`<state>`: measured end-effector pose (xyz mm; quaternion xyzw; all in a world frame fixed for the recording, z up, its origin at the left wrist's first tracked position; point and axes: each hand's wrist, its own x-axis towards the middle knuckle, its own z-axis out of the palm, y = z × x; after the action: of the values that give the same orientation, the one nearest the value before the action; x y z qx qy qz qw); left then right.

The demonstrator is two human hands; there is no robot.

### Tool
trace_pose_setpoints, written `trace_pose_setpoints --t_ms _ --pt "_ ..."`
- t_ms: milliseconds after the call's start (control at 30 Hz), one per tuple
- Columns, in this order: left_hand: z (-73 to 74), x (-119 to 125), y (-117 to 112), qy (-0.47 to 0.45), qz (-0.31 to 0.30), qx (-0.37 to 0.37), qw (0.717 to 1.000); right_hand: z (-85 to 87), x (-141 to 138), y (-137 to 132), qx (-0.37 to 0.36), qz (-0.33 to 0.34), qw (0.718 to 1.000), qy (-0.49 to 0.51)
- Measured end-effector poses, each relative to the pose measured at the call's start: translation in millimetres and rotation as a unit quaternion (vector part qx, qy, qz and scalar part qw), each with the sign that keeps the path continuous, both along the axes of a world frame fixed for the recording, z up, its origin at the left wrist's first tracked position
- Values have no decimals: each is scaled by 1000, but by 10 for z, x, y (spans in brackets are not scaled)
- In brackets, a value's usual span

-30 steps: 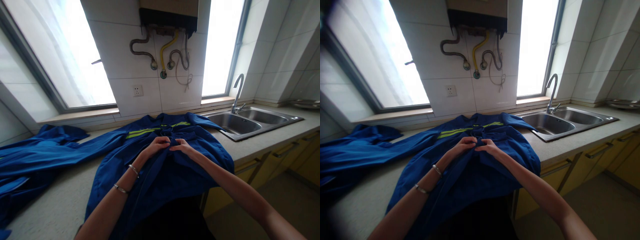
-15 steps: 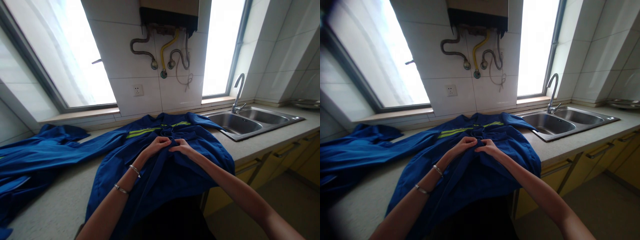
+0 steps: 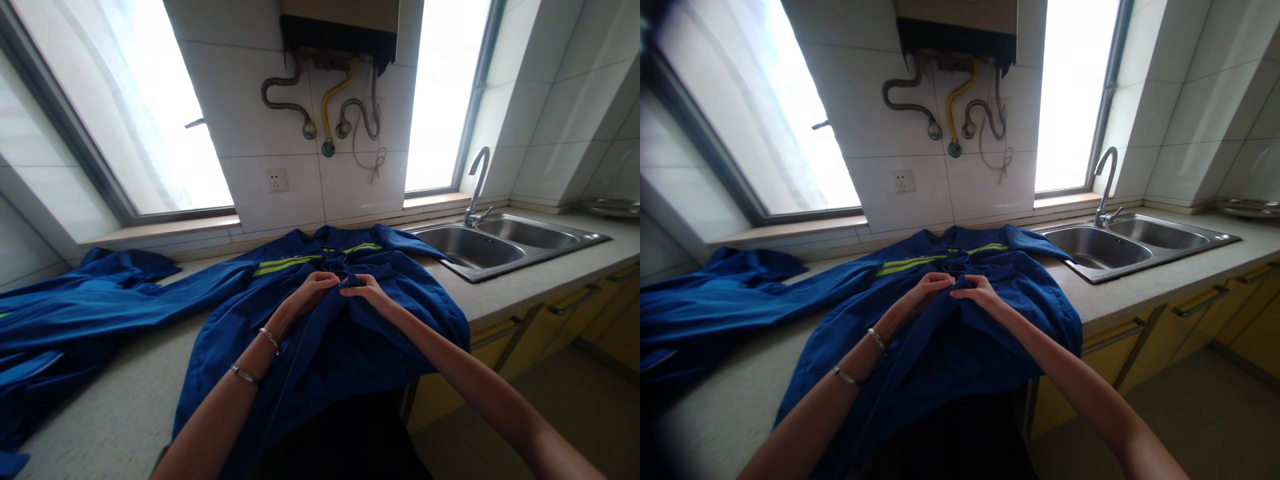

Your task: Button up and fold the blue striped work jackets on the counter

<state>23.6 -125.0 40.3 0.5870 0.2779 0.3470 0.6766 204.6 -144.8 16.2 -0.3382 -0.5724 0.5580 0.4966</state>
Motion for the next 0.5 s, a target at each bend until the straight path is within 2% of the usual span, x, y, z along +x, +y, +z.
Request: trace_pose_setpoints --t_ms 67,200,267,333,400,467,500 --pt "1 -32 12 -6 -4 -2 1000 26 17 -13 2 -1 1000 11" --pt "-31 -84 63 -1 -28 3 1000 68 111 5 58 -7 998 31" --pt "-73 -102 131 8 -18 20 1000 64 161 44 66 -18 997 39" --pt "-131 -132 238 19 65 58 996 32 185 93 59 -16 997 39" --pt "-199 -183 367 74 199 124 969 -20 175 135 37 5 999 14" --pt "-271 -245 477 188 314 219 905 -66 147 146 -1 27 998 -55" --pt "-308 -273 513 255 343 267 864 -75 136 137 -16 38 994 -102"
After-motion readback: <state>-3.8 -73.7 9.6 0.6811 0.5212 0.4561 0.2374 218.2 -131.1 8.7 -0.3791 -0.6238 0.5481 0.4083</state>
